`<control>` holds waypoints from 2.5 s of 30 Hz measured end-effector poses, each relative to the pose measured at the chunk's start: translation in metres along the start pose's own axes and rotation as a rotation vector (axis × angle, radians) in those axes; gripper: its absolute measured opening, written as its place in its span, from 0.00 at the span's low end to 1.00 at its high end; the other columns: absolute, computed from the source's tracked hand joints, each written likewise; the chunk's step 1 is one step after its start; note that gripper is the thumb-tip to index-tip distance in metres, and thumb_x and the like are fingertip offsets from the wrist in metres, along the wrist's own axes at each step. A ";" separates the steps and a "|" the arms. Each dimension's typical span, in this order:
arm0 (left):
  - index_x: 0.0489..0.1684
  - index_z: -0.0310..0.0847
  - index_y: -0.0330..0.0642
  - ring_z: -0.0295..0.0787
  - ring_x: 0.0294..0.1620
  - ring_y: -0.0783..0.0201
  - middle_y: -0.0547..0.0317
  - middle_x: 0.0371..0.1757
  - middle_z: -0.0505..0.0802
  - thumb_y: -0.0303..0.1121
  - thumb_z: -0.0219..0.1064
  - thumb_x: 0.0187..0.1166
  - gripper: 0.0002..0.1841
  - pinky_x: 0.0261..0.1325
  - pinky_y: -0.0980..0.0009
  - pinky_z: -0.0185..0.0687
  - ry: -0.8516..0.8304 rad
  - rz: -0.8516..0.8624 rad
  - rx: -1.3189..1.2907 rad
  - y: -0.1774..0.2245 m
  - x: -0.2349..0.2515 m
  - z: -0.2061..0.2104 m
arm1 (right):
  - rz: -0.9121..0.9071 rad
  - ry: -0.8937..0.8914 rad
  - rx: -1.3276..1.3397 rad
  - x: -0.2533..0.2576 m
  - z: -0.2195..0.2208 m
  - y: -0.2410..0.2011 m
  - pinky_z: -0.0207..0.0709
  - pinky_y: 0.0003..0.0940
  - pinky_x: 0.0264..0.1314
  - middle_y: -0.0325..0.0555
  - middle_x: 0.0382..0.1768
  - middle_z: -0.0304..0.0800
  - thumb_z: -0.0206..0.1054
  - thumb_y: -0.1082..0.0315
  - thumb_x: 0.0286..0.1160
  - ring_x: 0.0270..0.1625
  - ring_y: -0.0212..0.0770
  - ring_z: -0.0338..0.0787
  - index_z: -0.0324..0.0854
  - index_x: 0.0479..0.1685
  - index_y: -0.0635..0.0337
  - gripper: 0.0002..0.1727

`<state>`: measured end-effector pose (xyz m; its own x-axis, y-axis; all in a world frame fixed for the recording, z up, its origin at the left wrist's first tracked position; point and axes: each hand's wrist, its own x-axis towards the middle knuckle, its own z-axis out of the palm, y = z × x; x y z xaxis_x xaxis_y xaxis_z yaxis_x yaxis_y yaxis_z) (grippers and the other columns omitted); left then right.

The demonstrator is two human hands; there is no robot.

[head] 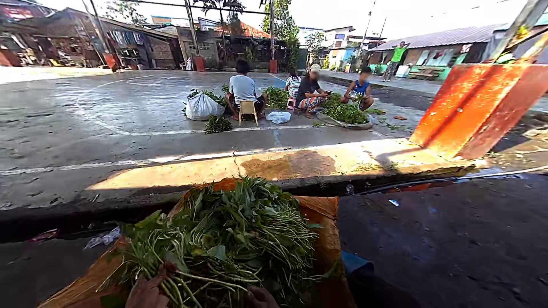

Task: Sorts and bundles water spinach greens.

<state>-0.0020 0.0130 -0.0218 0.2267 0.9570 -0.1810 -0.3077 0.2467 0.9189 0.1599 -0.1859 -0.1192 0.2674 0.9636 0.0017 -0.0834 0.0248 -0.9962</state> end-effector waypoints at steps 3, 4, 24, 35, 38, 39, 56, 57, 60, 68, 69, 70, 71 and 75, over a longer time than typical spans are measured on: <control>0.56 0.69 0.42 0.87 0.25 0.72 0.66 0.30 0.87 0.23 0.49 0.91 0.07 0.30 0.74 0.88 0.090 -0.114 -0.008 -0.005 -0.005 0.007 | -0.027 0.272 0.446 -0.001 0.009 -0.012 0.85 0.31 0.44 0.34 0.33 0.86 0.39 0.70 0.91 0.36 0.28 0.86 0.78 0.42 0.62 0.19; 0.56 0.69 0.41 0.87 0.24 0.70 0.65 0.30 0.87 0.23 0.49 0.91 0.07 0.28 0.73 0.88 0.086 -0.121 -0.015 -0.004 -0.008 0.013 | 0.008 0.398 0.540 0.002 0.012 -0.020 0.86 0.31 0.42 0.35 0.32 0.86 0.37 0.69 0.93 0.35 0.30 0.87 0.77 0.40 0.60 0.20; 0.52 0.71 0.43 0.88 0.23 0.73 0.64 0.27 0.87 0.26 0.42 0.94 0.10 0.29 0.77 0.89 0.130 -0.050 -0.295 0.029 0.020 -0.006 | 0.474 -0.168 -1.026 0.025 -0.087 -0.020 0.73 0.63 0.75 0.64 0.74 0.79 0.56 0.61 0.89 0.74 0.64 0.82 0.80 0.75 0.54 0.21; 0.56 0.69 0.39 0.94 0.36 0.68 0.58 0.39 0.92 0.17 0.45 0.89 0.10 0.42 0.73 0.93 0.185 -0.090 -0.385 0.031 0.016 -0.007 | 0.445 0.339 -1.170 0.096 -0.122 -0.018 0.79 0.55 0.71 0.62 0.75 0.78 0.59 0.67 0.84 0.72 0.60 0.84 0.70 0.82 0.58 0.26; 0.60 0.70 0.45 0.94 0.40 0.69 0.62 0.43 0.92 0.19 0.47 0.89 0.13 0.41 0.71 0.93 0.189 -0.101 -0.326 0.031 0.016 -0.010 | 0.461 0.244 -1.288 0.102 -0.130 -0.033 0.76 0.56 0.74 0.63 0.78 0.75 0.56 0.71 0.83 0.75 0.62 0.81 0.69 0.83 0.59 0.27; 0.63 0.70 0.46 0.94 0.40 0.70 0.63 0.44 0.93 0.18 0.48 0.88 0.14 0.40 0.73 0.92 0.186 -0.097 -0.292 0.030 0.016 -0.011 | 0.440 0.231 -1.316 0.102 -0.132 -0.041 0.76 0.56 0.74 0.63 0.78 0.75 0.56 0.73 0.83 0.76 0.62 0.80 0.71 0.81 0.61 0.26; 0.66 0.70 0.38 0.91 0.45 0.60 0.50 0.50 0.90 0.14 0.54 0.84 0.17 0.47 0.66 0.88 0.110 -0.196 -0.149 0.017 0.003 0.013 | 0.118 0.352 -0.684 0.073 -0.151 -0.118 0.81 0.53 0.59 0.62 0.50 0.91 0.66 0.65 0.83 0.51 0.54 0.91 0.81 0.64 0.71 0.18; 0.65 0.70 0.38 0.91 0.43 0.59 0.50 0.49 0.89 0.14 0.54 0.84 0.16 0.46 0.65 0.89 0.105 -0.207 -0.164 0.016 0.001 0.015 | 0.165 0.327 -0.702 0.071 -0.149 -0.102 0.81 0.53 0.62 0.63 0.53 0.91 0.66 0.66 0.83 0.53 0.55 0.91 0.80 0.67 0.71 0.20; 0.63 0.69 0.38 0.90 0.40 0.60 0.51 0.45 0.88 0.16 0.53 0.85 0.14 0.42 0.65 0.89 0.083 -0.242 -0.185 0.014 -0.004 0.019 | 0.087 0.384 -0.605 0.064 -0.140 -0.069 0.83 0.46 0.54 0.60 0.50 0.90 0.66 0.71 0.80 0.47 0.49 0.90 0.79 0.64 0.71 0.18; 0.64 0.72 0.38 0.91 0.36 0.60 0.53 0.40 0.89 0.16 0.56 0.84 0.14 0.45 0.64 0.91 0.027 -0.221 -0.226 0.014 -0.009 0.026 | -0.182 0.347 0.042 0.050 -0.092 -0.065 0.84 0.21 0.37 0.37 0.42 0.89 0.64 0.78 0.72 0.36 0.27 0.88 0.78 0.53 0.63 0.12; 0.63 0.72 0.38 0.91 0.38 0.59 0.52 0.41 0.89 0.16 0.56 0.85 0.14 0.46 0.61 0.91 0.016 -0.223 -0.232 0.014 -0.008 0.026 | -0.198 0.324 0.101 0.053 -0.090 -0.063 0.84 0.22 0.38 0.37 0.42 0.91 0.63 0.79 0.72 0.37 0.26 0.89 0.78 0.53 0.61 0.12; 0.62 0.73 0.38 0.91 0.39 0.58 0.52 0.42 0.89 0.17 0.56 0.85 0.13 0.47 0.58 0.91 0.009 -0.224 -0.236 0.013 -0.008 0.026 | -0.183 0.328 0.107 0.057 -0.090 -0.059 0.85 0.23 0.40 0.39 0.42 0.91 0.63 0.80 0.72 0.39 0.28 0.90 0.78 0.54 0.62 0.13; 0.62 0.73 0.38 0.90 0.39 0.56 0.51 0.43 0.89 0.17 0.56 0.84 0.13 0.47 0.57 0.91 0.009 -0.229 -0.240 0.012 -0.008 0.026 | -0.138 0.368 0.089 0.062 -0.090 -0.057 0.84 0.25 0.40 0.41 0.41 0.91 0.64 0.80 0.73 0.38 0.29 0.90 0.78 0.56 0.65 0.13; 0.58 0.72 0.38 0.91 0.38 0.58 0.51 0.41 0.89 0.17 0.56 0.85 0.11 0.45 0.59 0.91 0.030 -0.227 -0.261 0.014 -0.006 0.028 | -0.066 0.406 0.390 0.070 -0.085 -0.069 0.85 0.22 0.38 0.37 0.40 0.90 0.52 0.81 0.84 0.34 0.27 0.89 0.68 0.80 0.60 0.25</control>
<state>0.0182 0.0062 0.0020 0.2900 0.8763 -0.3846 -0.4795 0.4809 0.7341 0.2660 -0.1424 -0.0580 0.6256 0.7787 -0.0478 -0.3820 0.2522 -0.8891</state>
